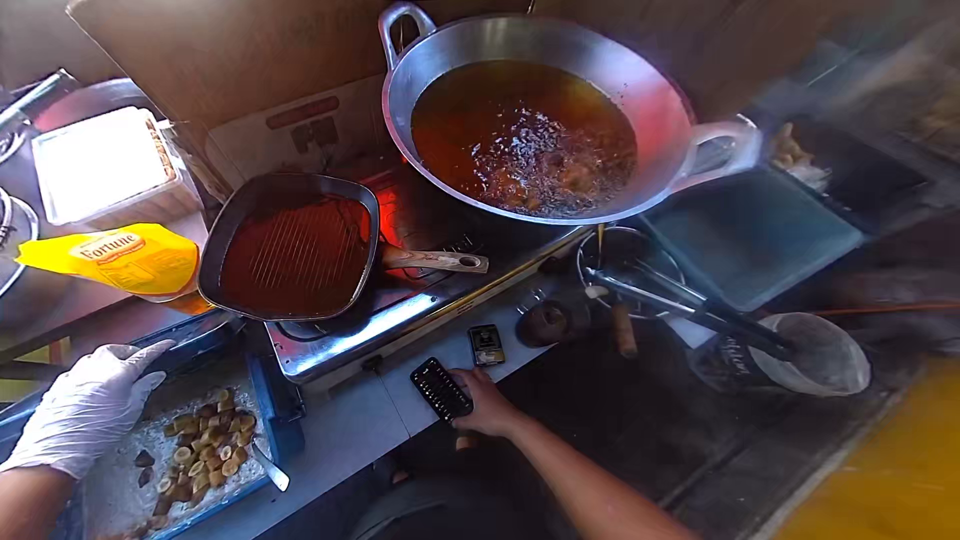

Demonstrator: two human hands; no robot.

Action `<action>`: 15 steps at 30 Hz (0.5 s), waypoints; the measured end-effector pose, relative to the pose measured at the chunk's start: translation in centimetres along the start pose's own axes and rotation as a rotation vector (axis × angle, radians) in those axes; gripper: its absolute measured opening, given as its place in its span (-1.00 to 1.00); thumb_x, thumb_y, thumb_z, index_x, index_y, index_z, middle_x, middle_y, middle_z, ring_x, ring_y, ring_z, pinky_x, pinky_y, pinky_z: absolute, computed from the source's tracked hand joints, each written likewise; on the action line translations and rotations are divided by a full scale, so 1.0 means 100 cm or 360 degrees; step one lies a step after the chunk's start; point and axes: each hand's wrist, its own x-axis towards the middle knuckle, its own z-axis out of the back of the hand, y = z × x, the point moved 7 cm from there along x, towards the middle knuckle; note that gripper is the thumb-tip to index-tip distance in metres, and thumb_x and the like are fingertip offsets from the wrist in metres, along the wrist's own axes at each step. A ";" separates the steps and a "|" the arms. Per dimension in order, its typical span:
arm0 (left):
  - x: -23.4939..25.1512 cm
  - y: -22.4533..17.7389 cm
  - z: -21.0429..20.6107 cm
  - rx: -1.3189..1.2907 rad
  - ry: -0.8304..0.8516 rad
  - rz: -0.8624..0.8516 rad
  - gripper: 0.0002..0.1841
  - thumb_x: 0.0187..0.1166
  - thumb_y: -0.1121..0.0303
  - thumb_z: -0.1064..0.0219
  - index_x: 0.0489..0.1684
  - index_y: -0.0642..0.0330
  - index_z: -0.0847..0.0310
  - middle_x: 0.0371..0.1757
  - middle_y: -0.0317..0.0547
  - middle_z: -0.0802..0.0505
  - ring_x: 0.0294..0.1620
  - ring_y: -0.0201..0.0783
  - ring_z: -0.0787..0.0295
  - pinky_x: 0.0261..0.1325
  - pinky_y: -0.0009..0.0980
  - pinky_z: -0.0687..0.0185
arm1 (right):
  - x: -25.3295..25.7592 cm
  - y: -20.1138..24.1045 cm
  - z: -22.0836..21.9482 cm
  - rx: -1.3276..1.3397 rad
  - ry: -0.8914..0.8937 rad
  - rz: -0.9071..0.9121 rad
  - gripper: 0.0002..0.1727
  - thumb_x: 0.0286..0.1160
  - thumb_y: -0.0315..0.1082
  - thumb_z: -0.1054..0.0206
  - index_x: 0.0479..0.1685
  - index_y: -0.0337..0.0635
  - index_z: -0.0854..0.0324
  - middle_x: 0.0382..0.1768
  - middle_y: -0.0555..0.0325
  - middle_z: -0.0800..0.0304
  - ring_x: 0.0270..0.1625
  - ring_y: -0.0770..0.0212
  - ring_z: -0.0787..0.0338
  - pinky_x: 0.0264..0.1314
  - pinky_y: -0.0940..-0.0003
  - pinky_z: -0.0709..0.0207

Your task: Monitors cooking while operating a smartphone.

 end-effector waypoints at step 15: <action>-0.022 -0.010 0.005 -0.0175 -0.0082 0.0122 -0.40 0.51 0.36 -0.48 0.61 -0.03 -0.54 0.56 0.18 -0.61 0.56 0.29 -0.52 0.53 0.31 -0.43 | 0.001 -0.011 0.005 0.0194 0.0063 0.0055 -0.19 0.27 -0.29 -0.56 0.68 0.18 -0.42 0.42 0.03 -0.59 0.28 0.06 -0.72 0.31 0.07 -0.68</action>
